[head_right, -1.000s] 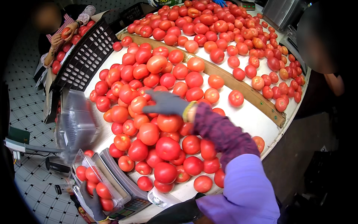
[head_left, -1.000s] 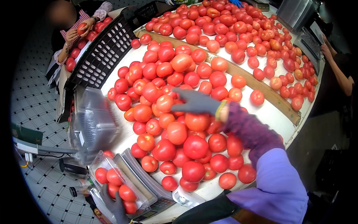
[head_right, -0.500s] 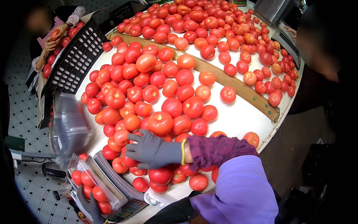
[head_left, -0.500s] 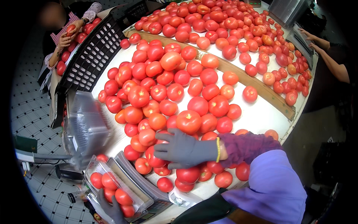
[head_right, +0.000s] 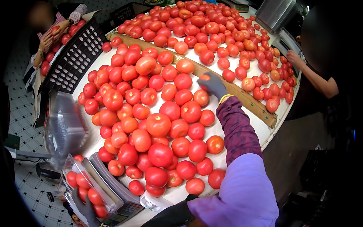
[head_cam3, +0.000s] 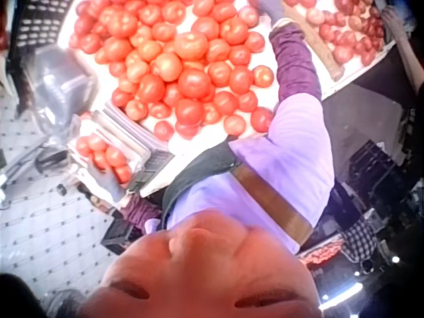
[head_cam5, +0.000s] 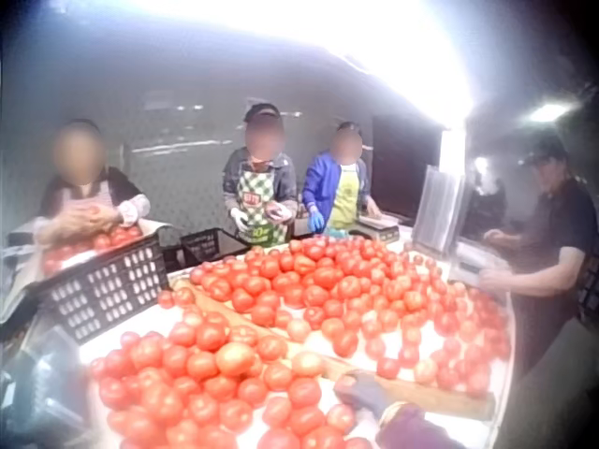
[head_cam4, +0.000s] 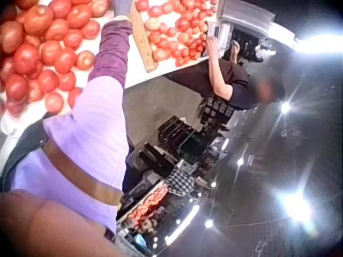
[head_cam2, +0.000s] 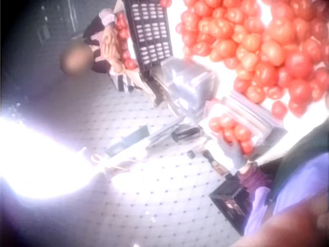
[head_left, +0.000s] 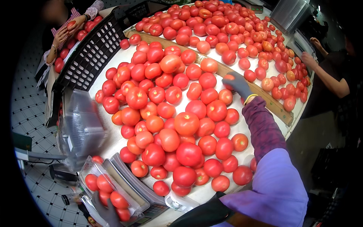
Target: The person selects red tomatoes from a large pile on a table and places them into clear plastic containers. They weigh the filled containers on a digital scale, apply a label, and then place the packaged tomatoes into a black crate. The process is repeated continuously throughout the video.
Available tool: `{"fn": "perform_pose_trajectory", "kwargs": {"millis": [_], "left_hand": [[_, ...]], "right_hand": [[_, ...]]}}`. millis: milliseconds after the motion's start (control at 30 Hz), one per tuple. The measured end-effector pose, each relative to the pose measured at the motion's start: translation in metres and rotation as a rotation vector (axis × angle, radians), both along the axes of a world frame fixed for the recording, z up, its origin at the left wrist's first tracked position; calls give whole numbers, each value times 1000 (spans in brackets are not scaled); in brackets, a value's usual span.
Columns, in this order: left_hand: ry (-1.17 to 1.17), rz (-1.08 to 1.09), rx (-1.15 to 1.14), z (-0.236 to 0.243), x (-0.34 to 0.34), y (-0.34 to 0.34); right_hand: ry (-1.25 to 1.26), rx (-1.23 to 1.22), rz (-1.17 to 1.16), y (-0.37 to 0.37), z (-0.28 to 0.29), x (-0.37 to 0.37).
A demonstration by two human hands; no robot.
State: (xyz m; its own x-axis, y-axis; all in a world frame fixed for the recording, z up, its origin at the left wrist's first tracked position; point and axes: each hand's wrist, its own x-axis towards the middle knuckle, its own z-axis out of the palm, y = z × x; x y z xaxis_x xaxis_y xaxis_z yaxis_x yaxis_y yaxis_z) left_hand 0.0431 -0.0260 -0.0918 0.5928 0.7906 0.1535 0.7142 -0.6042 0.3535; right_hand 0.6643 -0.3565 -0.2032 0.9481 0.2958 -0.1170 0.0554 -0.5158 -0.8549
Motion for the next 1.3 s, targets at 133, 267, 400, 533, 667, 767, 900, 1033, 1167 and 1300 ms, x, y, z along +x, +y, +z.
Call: {"fn": "perform_pose_trajectory", "kwargs": {"millis": [133,267,400,533,667,767,900,1033,1167,1300], "left_hand": [[22,41,-12,2,6,-2],[-18,16,-15,-3,2,3],[-27,48,-19,-2,5,-4],[-31,17,-15,3,7,-5],[-45,9,-9,2,12,-3],[-47,41,-18,3,11,-6],[-51,58,-28,6,15,-10],[-52,31,-10,4,13,-8],[-55,36,-18,5,18,-10],[-64,-3,44,14,18,-18]], "right_hand": [[547,852,-186,1,44,-20],[362,580,226,2,31,-18],[364,502,387,61,77,-71],[77,-55,266,75,68,-37],[-177,-570,261,91,15,-18],[-85,-542,142,106,13,-23],[-197,-472,125,105,20,-30],[-186,245,71,93,28,-50],[27,672,214,60,65,-96],[777,1003,15,36,81,-124]]}}
